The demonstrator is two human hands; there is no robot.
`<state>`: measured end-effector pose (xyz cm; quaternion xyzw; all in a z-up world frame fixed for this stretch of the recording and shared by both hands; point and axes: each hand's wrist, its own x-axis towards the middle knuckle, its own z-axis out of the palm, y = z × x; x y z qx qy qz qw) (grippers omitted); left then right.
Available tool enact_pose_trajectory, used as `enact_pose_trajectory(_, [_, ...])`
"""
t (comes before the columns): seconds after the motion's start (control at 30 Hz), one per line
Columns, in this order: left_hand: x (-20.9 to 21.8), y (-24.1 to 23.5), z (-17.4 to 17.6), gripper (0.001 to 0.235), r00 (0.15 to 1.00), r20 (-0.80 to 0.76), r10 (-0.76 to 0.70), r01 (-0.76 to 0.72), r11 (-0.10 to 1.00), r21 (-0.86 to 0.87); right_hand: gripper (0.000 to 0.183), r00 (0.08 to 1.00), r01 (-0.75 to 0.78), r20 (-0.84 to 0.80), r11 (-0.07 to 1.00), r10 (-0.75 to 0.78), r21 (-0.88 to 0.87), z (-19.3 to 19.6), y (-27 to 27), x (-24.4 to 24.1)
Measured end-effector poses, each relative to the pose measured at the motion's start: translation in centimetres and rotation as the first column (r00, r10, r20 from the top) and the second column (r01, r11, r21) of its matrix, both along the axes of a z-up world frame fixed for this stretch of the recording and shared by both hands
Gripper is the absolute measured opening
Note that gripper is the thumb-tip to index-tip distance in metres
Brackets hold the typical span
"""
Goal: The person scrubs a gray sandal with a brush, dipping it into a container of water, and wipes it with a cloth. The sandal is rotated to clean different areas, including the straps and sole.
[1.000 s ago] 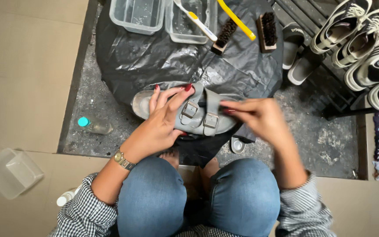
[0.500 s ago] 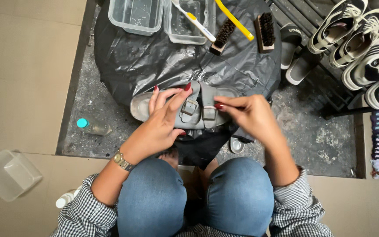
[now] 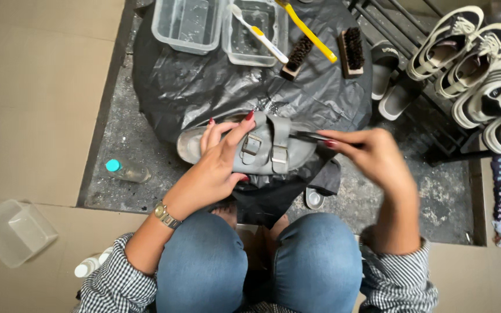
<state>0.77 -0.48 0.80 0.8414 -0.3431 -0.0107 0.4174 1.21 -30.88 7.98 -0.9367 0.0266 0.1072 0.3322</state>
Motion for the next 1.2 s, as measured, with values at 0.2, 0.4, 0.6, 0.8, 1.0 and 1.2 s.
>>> enact_pose_trajectory(0.2, [-0.1,-0.3,0.4,0.122,0.999,-0.028,-0.015,0.015,1.000,0.024,0.026,0.999,-0.048,0.026,0.989,0.045,0.140,-2.1,4.0,0.5])
enact_pose_trajectory(0.4, [-0.2,-0.4,1.1,0.128,0.996,-0.083,0.039,-0.040,0.999,-0.011,0.030,0.996,0.032,-0.079,0.999,-0.030,0.033,0.9,-1.2,-1.1])
enact_pose_trajectory(0.6, [-0.2,-0.6,1.4,0.128,0.991,-0.124,0.057,-0.060,0.998,-0.022,0.028,0.997,0.037,-0.067,0.997,-0.032,0.067,2.2,1.9,-3.5])
enact_pose_trajectory(0.8, [-0.1,-0.8,0.7,0.131,0.994,-0.089,0.064,-0.060,0.997,0.047,0.024,0.993,0.112,-0.031,0.993,-0.110,0.039,3.2,1.1,-3.4])
enact_pose_trajectory(1.0, [-0.1,-0.9,1.0,0.132,0.991,-0.105,0.087,-0.087,0.996,0.006,0.023,0.997,0.061,-0.040,0.985,-0.068,-0.161,2.2,0.0,-4.5])
enact_pose_trajectory(1.2, [-0.1,-1.1,1.0,0.130,0.989,-0.103,0.108,-0.103,0.993,0.055,0.024,0.979,0.198,0.035,0.979,-0.199,0.043,0.7,-0.9,-3.1])
